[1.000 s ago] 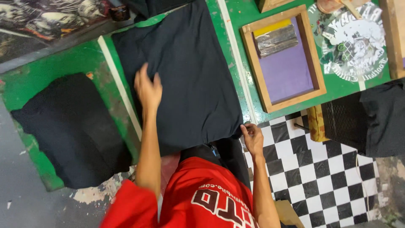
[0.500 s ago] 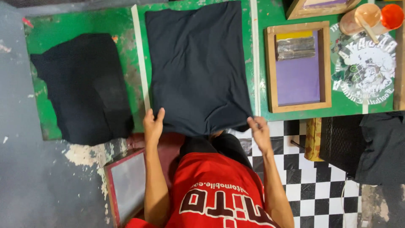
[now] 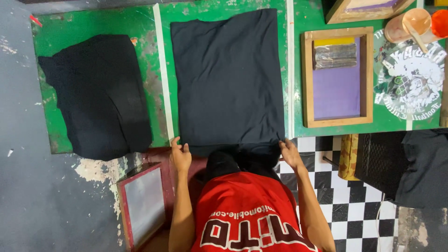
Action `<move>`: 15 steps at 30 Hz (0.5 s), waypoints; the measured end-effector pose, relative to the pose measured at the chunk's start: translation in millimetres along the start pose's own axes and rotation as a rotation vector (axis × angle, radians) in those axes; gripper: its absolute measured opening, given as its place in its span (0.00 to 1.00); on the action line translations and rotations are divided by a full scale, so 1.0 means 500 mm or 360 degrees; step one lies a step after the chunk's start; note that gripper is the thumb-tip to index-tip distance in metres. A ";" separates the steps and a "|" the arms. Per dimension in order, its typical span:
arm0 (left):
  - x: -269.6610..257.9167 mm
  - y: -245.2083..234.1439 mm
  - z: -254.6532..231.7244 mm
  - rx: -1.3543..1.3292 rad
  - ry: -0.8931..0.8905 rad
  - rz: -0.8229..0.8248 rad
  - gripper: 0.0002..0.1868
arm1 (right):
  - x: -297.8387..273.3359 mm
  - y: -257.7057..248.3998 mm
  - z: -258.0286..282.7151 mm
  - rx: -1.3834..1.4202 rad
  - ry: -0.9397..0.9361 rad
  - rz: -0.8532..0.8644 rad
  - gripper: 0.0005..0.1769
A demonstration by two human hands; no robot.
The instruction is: The person lays a black t-shirt flat on a green table and aligns a wooden screen printing frame over it. They use a squeegee to apply purple ink through the screen onto the shirt. After printing, they remove the frame, fold the t-shirt, and place it aside.
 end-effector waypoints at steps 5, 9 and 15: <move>0.047 0.013 0.006 0.0196 0.0074 -0.0015 0.25 | 0.014 -0.047 0.004 -0.0922 0.0135 0.0154 0.31; 0.088 -0.025 -0.170 0.0380 0.0489 -0.0348 0.28 | -0.021 -0.113 0.167 -0.1104 0.0105 -0.0036 0.37; 0.283 0.089 -0.519 0.0127 0.1208 -0.0444 0.24 | 0.109 -0.088 0.620 -0.0659 -0.1271 -0.1124 0.24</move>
Point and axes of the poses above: each hand's wrist, its own x-axis towards the middle knuckle, its own y-axis out of the palm, z = x × y, the point moved 8 cm from there along x, towards the middle knuckle, and after that the axes turned 8 degrees about -x, right-handed, at the moved point
